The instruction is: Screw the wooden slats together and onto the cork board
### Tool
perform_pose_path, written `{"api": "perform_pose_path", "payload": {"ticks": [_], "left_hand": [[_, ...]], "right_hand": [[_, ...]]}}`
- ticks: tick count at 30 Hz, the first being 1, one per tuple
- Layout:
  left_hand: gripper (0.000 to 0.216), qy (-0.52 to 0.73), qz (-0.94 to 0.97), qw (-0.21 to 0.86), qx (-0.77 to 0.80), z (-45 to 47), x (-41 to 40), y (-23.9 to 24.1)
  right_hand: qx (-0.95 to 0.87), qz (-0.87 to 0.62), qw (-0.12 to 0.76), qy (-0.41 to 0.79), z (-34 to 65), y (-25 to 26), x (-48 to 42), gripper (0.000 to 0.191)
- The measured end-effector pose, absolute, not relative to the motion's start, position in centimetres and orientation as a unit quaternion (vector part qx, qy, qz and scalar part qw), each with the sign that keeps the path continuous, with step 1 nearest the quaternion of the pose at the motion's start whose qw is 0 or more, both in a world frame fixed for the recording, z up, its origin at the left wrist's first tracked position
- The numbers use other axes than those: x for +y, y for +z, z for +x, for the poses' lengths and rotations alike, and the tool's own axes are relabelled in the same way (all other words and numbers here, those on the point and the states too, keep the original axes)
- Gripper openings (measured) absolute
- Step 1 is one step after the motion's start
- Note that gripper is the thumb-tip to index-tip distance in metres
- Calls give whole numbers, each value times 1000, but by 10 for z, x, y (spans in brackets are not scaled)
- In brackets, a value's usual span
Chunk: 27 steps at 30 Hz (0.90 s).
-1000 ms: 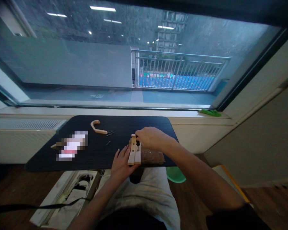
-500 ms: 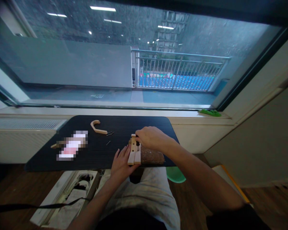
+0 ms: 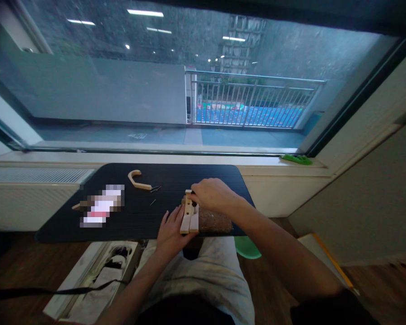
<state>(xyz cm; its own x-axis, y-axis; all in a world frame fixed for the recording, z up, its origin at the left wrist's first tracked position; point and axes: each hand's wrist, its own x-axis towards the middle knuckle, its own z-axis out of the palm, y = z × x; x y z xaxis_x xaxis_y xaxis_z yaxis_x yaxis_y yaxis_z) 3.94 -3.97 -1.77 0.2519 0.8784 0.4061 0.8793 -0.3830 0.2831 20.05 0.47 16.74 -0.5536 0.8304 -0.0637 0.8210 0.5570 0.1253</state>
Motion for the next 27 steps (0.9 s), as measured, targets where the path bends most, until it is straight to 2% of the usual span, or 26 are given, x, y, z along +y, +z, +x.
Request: {"api": "perform_pose_path", "payload": {"ticks": [10, 27], "left_hand": [[85, -262, -789, -11, -555, 39, -39, -19], [88, -257, -791, -9, -555, 38, -38, -23]], "right_hand": [[871, 484, 74, 37, 198, 169, 4, 43], [877, 477, 52, 29, 197, 168, 4, 47]]}}
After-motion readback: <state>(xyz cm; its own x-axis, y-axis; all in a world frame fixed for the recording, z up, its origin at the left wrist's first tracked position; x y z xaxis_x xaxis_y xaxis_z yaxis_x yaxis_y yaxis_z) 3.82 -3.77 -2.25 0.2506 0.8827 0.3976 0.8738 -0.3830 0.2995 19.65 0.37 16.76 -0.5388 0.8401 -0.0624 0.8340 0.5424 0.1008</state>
